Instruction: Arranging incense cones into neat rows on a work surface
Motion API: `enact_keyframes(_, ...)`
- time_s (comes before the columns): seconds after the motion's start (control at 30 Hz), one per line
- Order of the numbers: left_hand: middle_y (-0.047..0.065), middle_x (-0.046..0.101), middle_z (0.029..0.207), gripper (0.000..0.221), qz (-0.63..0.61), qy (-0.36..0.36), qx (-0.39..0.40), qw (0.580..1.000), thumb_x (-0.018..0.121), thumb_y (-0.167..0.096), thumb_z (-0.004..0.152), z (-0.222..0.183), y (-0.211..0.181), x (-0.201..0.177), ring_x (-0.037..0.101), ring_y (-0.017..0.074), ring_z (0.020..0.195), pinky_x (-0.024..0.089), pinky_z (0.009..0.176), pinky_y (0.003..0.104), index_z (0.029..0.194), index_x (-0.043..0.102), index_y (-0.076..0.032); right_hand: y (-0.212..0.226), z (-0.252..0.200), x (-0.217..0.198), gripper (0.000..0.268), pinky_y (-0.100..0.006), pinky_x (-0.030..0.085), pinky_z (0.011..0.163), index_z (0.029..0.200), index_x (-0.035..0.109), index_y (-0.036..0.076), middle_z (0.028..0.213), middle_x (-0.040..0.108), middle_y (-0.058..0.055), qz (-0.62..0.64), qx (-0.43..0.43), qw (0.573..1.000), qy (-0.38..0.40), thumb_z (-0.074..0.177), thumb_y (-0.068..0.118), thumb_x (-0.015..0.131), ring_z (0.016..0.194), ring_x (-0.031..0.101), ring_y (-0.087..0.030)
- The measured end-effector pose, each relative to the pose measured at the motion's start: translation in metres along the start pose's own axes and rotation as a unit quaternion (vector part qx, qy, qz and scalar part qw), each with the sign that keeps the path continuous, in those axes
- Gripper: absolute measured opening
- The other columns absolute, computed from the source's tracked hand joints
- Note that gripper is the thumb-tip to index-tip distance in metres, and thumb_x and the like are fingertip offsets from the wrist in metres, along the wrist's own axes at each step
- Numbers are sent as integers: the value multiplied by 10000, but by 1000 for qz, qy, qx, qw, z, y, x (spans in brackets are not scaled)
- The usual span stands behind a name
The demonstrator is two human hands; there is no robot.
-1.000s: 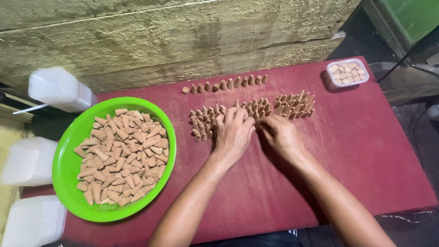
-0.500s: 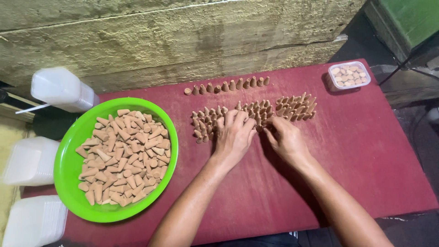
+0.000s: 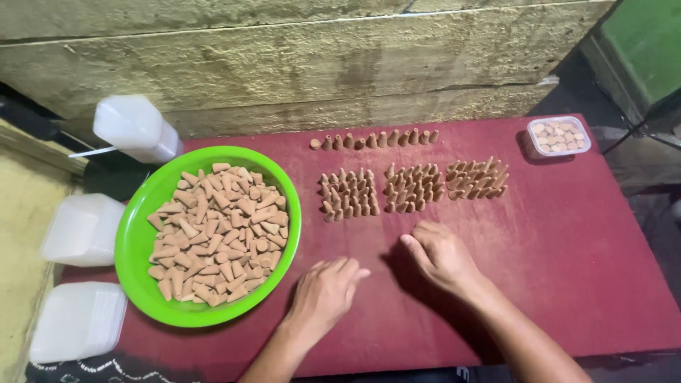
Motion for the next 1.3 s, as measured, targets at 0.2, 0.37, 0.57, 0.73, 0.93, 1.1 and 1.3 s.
enact_keyframes(0.2, 36, 607, 967, 337, -136, 72, -35, 988, 460, 76, 766, -85, 6, -60, 613, 264, 807, 490, 779, 405, 970, 599, -154, 76, 27, 15, 379, -367, 521, 854, 1180, 532, 46, 1049, 653, -126, 158, -64, 979, 108, 887, -106, 345, 918, 649, -242)
enact_keyframes(0.37, 39, 677, 912, 296, -151, -8, -43, 988, 467, 42, 815, -133, 26, -115, 658, 218, 788, 500, 761, 337, 967, 661, -122, 129, 72, 39, 248, -397, 511, 786, 1003, 557, 20, 933, 601, -128, 135, -161, 971, 117, 808, -104, 467, 848, 590, -278)
enact_keyframes(0.57, 14, 750, 803, 250, -64, -197, -97, 974, 532, 5, 887, -166, 65, -157, 704, 174, 734, 520, 741, 332, 984, 724, -122, 176, 127, 72, 248, -417, 553, 935, 1105, 630, 56, 1098, 638, -123, 81, -193, 972, 106, 884, 1, 532, 1051, 623, -279)
enact_keyframes(0.73, 102, 674, 1023, 195, 61, -359, -86, 928, 520, -16, 977, -146, 106, -160, 608, 280, 957, 473, 858, 388, 1002, 708, -60, 188, 182, 114, 490, -610, 491, 1019, 1437, 470, 47, 1451, 467, -278, -36, -139, 981, 133, 1016, 290, 535, 1291, 523, -422)
enact_keyframes(0.93, -33, 625, 1127, 370, 65, -331, -156, 928, 430, -82, 845, -139, 130, -140, 555, 235, 1219, 327, 1062, 420, 1070, 680, -237, 223, 211, 150, 651, -636, 475, 986, 1476, 450, 283, 1475, 410, -191, -146, -11, 970, 192, 930, 624, 541, 1415, 385, -423)
enact_keyframes(1.1, -94, 640, 993, 325, 71, -337, -162, 925, 447, -94, 822, -139, 134, -135, 570, 192, 1160, 290, 1065, 414, 933, 676, -296, 255, 197, 144, 515, -631, 463, 976, 1287, 583, 211, 1257, 542, -139, -167, -91, 966, 176, 872, 511, 632, 1254, 515, -398)
enact_keyframes(1.3, -89, 631, 904, 288, 87, -364, -146, 916, 445, -84, 820, -143, 145, -123, 599, 181, 1064, 317, 1034, 399, 881, 656, -270, 252, 151, 171, 471, -604, 475, 936, 1279, 598, 160, 1236, 525, -136, -136, -178, 959, 175, 892, 429, 622, 1150, 542, -431)
Point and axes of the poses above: each hand's wrist, its own z-axis towards the middle knuckle, its own x-axis out of the palm, y = z × x, the point moved 2 cm from there along z, towards the middle knuckle
